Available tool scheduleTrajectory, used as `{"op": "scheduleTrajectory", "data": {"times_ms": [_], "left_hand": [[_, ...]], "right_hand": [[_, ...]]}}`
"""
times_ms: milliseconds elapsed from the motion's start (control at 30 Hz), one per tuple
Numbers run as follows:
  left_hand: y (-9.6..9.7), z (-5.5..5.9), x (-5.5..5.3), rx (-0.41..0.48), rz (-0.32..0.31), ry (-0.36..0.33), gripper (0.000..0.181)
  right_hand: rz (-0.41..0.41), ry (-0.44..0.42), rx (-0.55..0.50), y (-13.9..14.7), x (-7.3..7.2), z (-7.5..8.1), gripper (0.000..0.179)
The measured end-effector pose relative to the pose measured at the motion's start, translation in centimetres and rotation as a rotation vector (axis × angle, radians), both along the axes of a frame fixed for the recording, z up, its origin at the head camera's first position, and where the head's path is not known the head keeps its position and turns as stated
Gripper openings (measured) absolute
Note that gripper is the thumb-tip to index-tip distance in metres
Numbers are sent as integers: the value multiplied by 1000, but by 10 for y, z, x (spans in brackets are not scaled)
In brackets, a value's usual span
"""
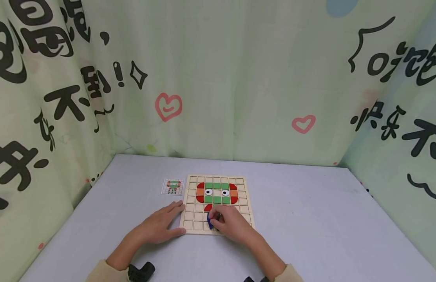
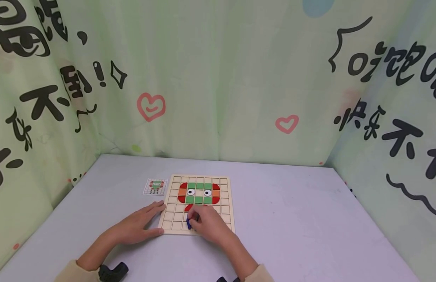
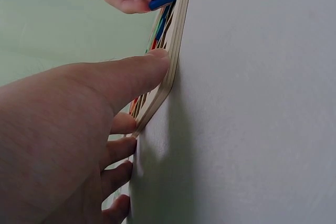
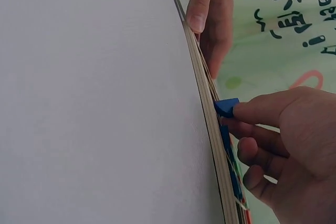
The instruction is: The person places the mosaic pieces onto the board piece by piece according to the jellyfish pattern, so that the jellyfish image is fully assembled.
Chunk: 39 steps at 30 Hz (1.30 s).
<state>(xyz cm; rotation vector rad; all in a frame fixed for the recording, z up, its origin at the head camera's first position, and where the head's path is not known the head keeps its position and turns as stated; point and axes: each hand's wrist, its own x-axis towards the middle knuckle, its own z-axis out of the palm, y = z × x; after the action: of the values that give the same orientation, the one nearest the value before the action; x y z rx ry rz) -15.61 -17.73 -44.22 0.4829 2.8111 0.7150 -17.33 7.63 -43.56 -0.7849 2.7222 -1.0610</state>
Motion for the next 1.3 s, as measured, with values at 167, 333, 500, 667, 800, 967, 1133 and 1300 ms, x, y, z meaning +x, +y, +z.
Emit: {"op": "scheduleTrajectory", "data": {"times_ms": [167, 333, 500, 667, 800, 967, 1133, 1300], "left_hand": [[-1, -1, -1, -8, -4, 3, 77], [-1, -1, -1, -10, -9, 10, 76], [-1, 0, 0, -3, -15, 15, 76], [-2, -1, 1, -1, -24, 33, 76], [-3, -1, 0, 5, -26, 30, 76], [-3, -1, 0, 2, -26, 29, 76], [-3, -1, 0, 1, -26, 26, 76], [-2, 0, 0, -2, -21, 17, 76]], "right_hand": [[30, 33, 32, 1, -1, 1, 9], [49, 65, 49, 1, -3, 1, 13], [57, 67, 36, 1, -3, 0, 12], [56, 26, 17, 1, -2, 1, 10], [50, 10, 25, 0, -2, 1, 10], [59, 18, 42, -2, -2, 2, 10], [82, 10, 68, -3, -3, 2, 15], [74, -4, 89, -3, -3, 2, 19]]}}
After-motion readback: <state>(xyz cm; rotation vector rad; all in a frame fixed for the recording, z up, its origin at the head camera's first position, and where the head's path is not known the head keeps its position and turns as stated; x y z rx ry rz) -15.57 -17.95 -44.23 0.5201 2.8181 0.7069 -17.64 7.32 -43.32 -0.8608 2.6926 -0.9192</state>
